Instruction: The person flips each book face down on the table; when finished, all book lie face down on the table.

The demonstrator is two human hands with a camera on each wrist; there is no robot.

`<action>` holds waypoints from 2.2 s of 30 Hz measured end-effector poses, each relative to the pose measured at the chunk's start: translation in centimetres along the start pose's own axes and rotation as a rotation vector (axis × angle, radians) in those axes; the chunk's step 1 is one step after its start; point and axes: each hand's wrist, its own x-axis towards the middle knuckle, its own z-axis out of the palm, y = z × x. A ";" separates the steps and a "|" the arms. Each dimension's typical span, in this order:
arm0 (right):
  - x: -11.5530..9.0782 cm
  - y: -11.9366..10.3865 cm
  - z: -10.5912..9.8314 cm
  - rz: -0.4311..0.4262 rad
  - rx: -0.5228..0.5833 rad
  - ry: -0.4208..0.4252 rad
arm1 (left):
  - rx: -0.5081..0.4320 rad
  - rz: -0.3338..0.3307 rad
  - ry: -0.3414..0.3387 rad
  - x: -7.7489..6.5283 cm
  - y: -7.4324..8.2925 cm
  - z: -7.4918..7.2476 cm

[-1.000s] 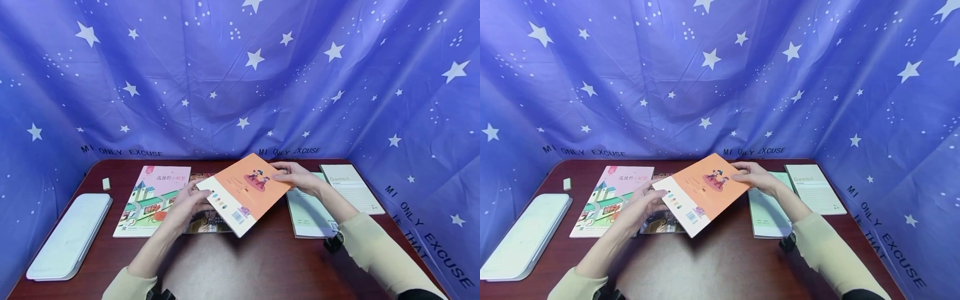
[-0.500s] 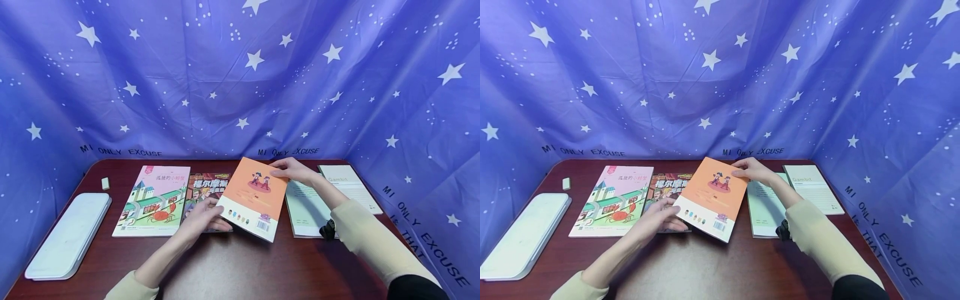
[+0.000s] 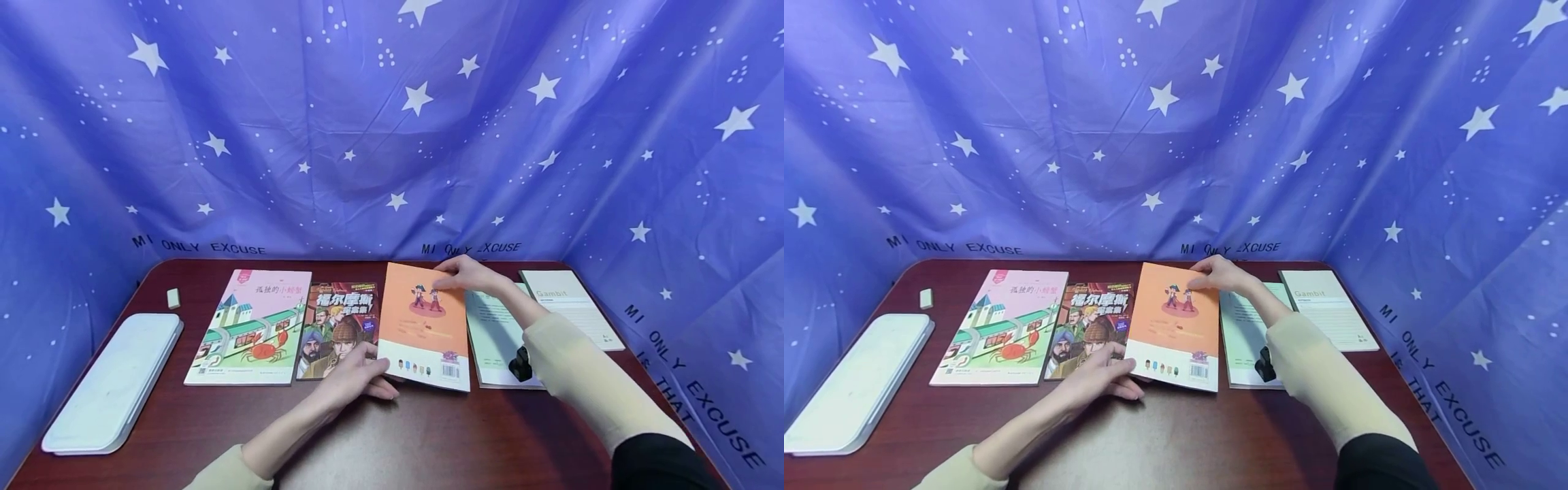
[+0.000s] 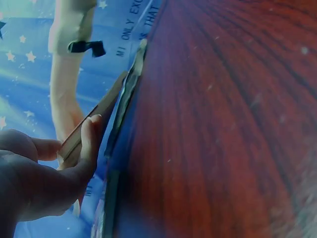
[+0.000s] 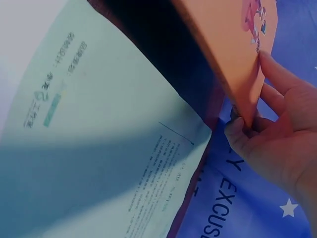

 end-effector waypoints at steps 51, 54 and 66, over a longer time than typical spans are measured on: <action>1.9 1.0 2.4 -0.040 -0.337 0.039 | 0.113 -0.153 -0.016 0.2 -1.1 -0.8; 1.9 1.0 2.3 -0.041 -0.349 0.033 | 0.109 -0.159 -0.012 0.1 -1.2 -1.1; 1.8 -0.1 2.4 -0.116 -0.315 0.100 | 0.107 -0.133 0.030 -1.0 -0.4 -3.0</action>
